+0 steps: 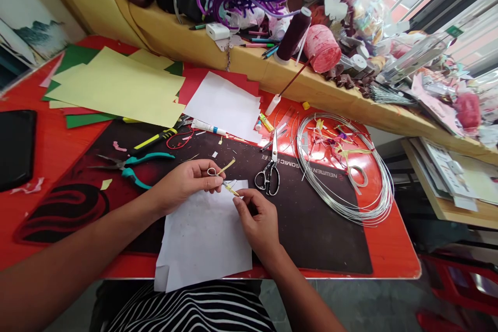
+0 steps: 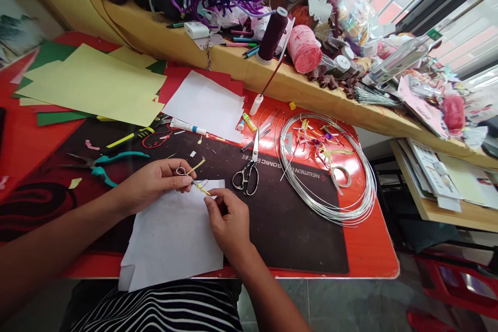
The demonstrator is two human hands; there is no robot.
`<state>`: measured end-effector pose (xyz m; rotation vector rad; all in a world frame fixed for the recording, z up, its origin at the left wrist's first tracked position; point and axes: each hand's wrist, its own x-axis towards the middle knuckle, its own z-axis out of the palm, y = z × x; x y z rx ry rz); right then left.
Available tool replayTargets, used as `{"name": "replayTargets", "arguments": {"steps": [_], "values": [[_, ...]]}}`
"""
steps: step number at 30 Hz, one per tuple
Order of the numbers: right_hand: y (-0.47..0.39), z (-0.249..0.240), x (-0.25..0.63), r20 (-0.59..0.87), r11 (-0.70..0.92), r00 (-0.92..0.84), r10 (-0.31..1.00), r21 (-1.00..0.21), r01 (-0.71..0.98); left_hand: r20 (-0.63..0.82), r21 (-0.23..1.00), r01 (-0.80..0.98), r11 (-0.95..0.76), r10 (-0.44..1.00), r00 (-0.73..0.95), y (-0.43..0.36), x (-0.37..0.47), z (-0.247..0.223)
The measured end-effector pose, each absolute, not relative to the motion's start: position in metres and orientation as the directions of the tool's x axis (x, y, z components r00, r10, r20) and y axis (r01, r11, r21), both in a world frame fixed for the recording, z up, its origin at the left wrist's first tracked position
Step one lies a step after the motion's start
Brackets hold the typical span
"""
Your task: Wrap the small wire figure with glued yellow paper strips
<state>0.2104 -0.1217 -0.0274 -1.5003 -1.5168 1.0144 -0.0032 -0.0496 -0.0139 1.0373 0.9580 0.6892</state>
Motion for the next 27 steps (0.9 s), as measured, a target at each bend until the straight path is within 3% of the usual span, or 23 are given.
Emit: {"name": "replayTargets", "arguments": {"steps": [14, 20, 27], "values": [[-0.1233, -0.0311, 0.2102, 0.126, 0.112, 0.007, 0.992, -0.901, 0.419, -0.328, 0.923, -0.032, 0.384, 0.827, 0.457, -0.0503, -0.0035, -0.0143], [-0.1227, -0.0299, 0.2095, 0.260, 0.217, 0.022, 0.965, -0.846, 0.487, -0.336, 0.922, -0.020, 0.386, 0.827, 0.452, -0.0510, -0.0039, -0.0134], [-0.1211, -0.0244, 0.2097, 0.398, 0.320, 0.045, 0.916, -0.796, 0.514, -0.339, 0.864, -0.156, 0.478, 0.784, 0.521, -0.0559, -0.0020, -0.0128]]}}
